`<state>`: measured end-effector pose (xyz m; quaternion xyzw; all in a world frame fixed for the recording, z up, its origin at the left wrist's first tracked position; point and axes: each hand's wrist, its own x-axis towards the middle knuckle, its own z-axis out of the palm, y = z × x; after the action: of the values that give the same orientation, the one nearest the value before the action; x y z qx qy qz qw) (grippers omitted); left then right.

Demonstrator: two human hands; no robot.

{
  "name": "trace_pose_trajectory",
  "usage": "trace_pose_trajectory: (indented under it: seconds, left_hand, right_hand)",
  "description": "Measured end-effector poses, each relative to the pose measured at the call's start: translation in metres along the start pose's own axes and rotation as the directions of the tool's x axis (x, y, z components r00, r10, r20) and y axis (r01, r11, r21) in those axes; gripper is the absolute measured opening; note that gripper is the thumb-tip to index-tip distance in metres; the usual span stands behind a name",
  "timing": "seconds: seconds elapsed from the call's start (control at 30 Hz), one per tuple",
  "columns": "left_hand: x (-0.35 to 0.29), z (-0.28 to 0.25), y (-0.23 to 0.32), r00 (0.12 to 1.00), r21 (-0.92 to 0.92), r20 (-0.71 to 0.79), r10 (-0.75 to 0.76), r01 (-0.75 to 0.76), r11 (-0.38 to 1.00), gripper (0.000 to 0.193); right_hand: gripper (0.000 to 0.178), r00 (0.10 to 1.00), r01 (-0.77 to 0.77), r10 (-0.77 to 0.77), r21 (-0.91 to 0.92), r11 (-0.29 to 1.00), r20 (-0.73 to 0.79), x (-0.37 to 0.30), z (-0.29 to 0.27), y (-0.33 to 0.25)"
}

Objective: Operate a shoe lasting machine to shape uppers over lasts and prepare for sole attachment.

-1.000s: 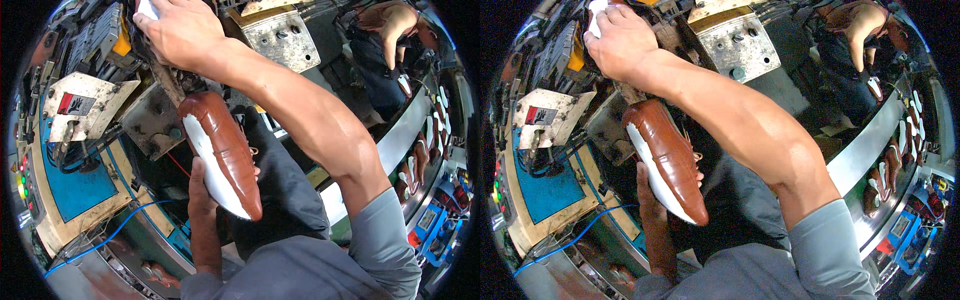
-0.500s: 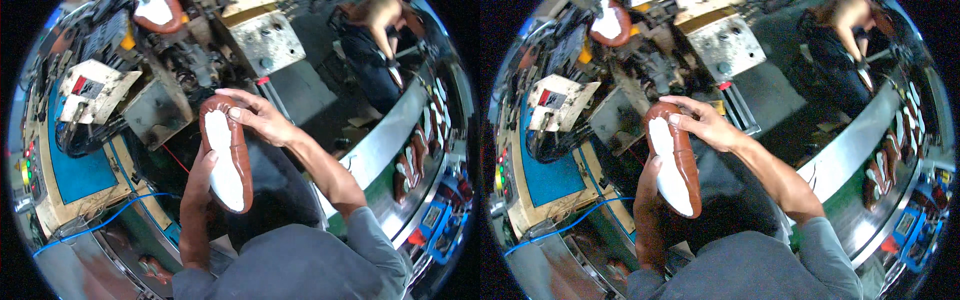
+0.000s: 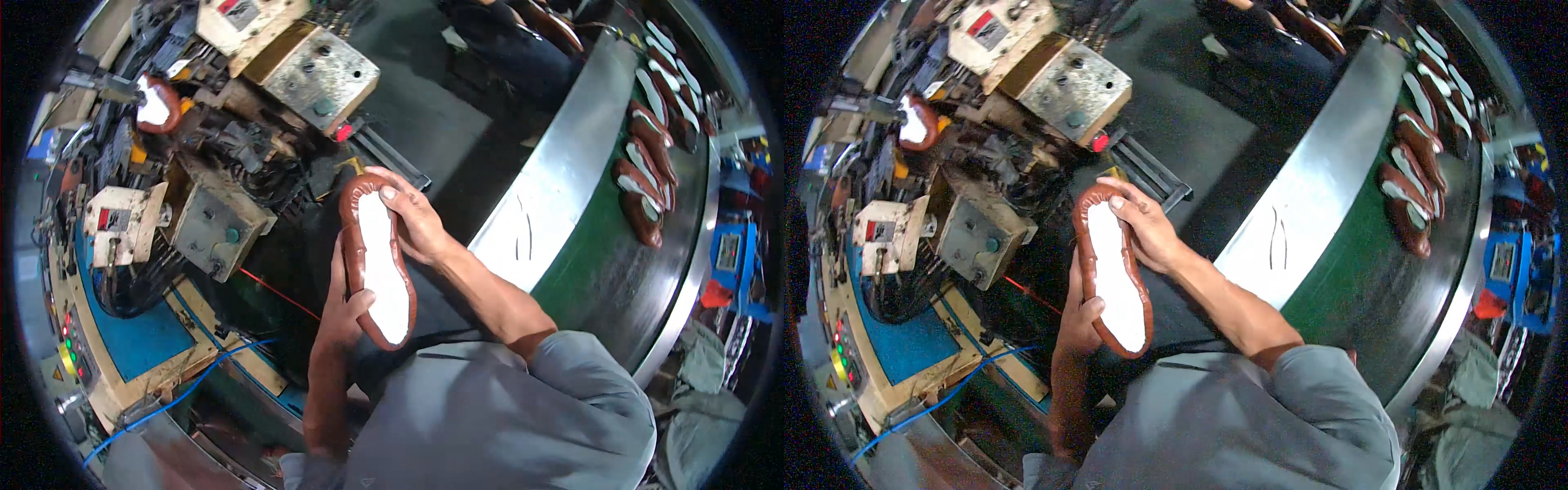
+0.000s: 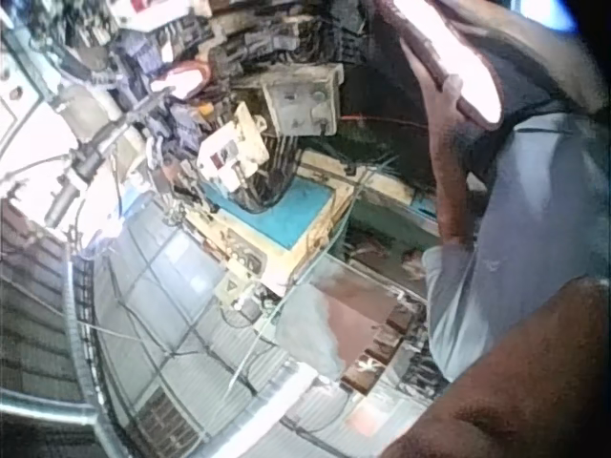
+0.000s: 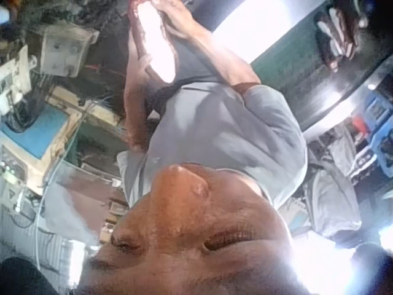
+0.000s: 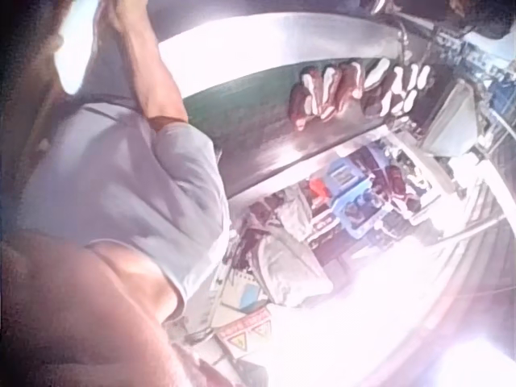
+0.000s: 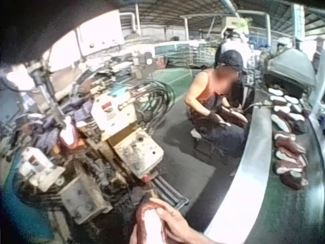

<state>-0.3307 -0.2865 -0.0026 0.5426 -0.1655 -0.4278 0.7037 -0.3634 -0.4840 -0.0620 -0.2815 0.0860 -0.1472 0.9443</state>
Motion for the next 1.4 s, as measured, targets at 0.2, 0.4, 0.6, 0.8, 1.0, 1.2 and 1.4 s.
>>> trace_pose_trajectory:
  seconds: [0.2, 0.4, 0.6, 0.8, 1.0, 1.2, 1.4]
  left_hand:
    - [0.001, 0.041, -0.029, 0.978, 0.39, -0.12, -0.172, 0.206, 0.897, 0.101]
    - [0.037, 0.066, -0.057, 0.978, 0.38, 0.141, -0.151, 0.088, 0.921, 0.095]
    - [0.093, 0.097, -0.104, 0.873, 0.119, 0.351, -0.339, 0.317, 0.941, 0.087]
    - [0.136, 0.112, -0.168, 0.707, 0.179, 0.393, -0.588, 0.568, 0.803, 0.082]
    - [0.145, 0.129, -0.176, 0.639, 0.249, 0.413, -0.649, 0.606, 0.755, 0.08]
    - [0.143, 0.1, -0.188, 0.659, 0.132, 0.434, -0.614, 0.628, 0.767, 0.076]
    - [0.144, 0.102, -0.191, 0.695, 0.108, 0.398, -0.599, 0.613, 0.783, 0.069]
  right_hand:
    - [0.053, 0.793, -0.206, -0.593, -0.978, -0.039, -0.143, -0.091, -0.147, -0.065]
    - [0.072, 0.697, -0.605, -0.672, -0.707, -0.366, -0.249, -0.192, -0.253, -0.043]
    - [0.032, 0.558, -0.608, -0.544, -0.755, 0.246, -0.627, -0.217, -0.255, -0.072]
    - [0.042, 0.555, -0.55, -0.466, -0.725, 0.416, -0.689, -0.214, -0.21, -0.125]
    - [0.031, 0.707, -0.639, -0.512, -0.751, -0.168, -0.488, -0.219, -0.227, -0.115]
    - [0.038, 0.674, -0.588, -0.564, -0.808, -0.019, -0.477, -0.191, -0.197, -0.145]
    - [0.038, 0.769, -0.625, -0.334, -0.749, -0.22, -0.545, -0.197, -0.23, -0.121]
